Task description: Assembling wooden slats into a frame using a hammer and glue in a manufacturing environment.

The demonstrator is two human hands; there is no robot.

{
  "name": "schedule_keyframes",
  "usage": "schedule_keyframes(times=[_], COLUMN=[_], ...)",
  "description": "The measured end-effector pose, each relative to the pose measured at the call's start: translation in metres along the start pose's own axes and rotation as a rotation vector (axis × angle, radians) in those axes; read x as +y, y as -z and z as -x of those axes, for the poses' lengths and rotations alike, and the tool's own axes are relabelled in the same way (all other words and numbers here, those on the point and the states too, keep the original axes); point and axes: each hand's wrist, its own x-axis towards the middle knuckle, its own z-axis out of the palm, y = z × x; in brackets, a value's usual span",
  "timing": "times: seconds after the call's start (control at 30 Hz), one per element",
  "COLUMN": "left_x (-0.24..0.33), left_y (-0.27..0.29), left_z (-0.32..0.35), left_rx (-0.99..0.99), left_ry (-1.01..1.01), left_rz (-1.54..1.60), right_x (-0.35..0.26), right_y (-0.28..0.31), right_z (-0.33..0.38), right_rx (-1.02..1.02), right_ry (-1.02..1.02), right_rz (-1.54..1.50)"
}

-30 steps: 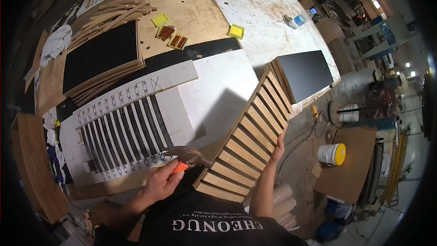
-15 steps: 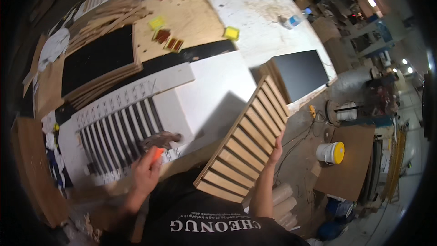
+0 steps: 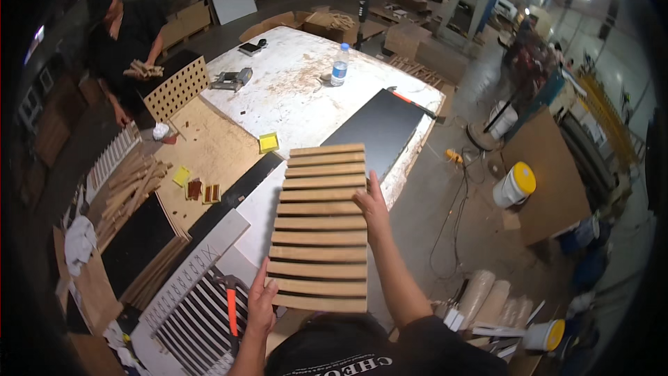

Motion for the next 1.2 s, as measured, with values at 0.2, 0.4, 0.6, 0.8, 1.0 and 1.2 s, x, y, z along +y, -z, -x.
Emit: schedule_keyframes(times=[0.2, 0.4, 0.6, 0.8, 1.0, 1.2], left_x=[0.093, 0.110, 0.091, 0.059, 0.100, 0.114], left_y=[-0.037, -0.032, -0.002, 0.035, -0.037, -0.073], left_z=[-0.012, -0.011, -0.003, -0.002, -0.007, -0.016], left_rx=[-0.015, 0.160, 0.174, 0.339, 0.029, 0.188], left_ry=[-0.267, -0.560, -0.531, -0.493, -0.491, -0.678], left_rz=[-0.055, -0.347, 0.122, 0.204, -0.169, -0.333], right_x=[0.003, 0.035, 0.052, 0.027, 0.041, -0.003], right_y=[-0.027, -0.046, -0.061, -0.066, 0.002, -0.041], right_z=[-0.031, -0.019, 0.005, 0.025, -0.032, -0.027], right_rx=[-0.127, -0.124, -0.081, -0.151, -0.289, -0.148], right_ry=[-0.189, -0.559, -0.313, -0.139, -0.167, -0.288], right_rz=[-0.287, -0.403, -0.418, -0.295, -0.347, -0.061])
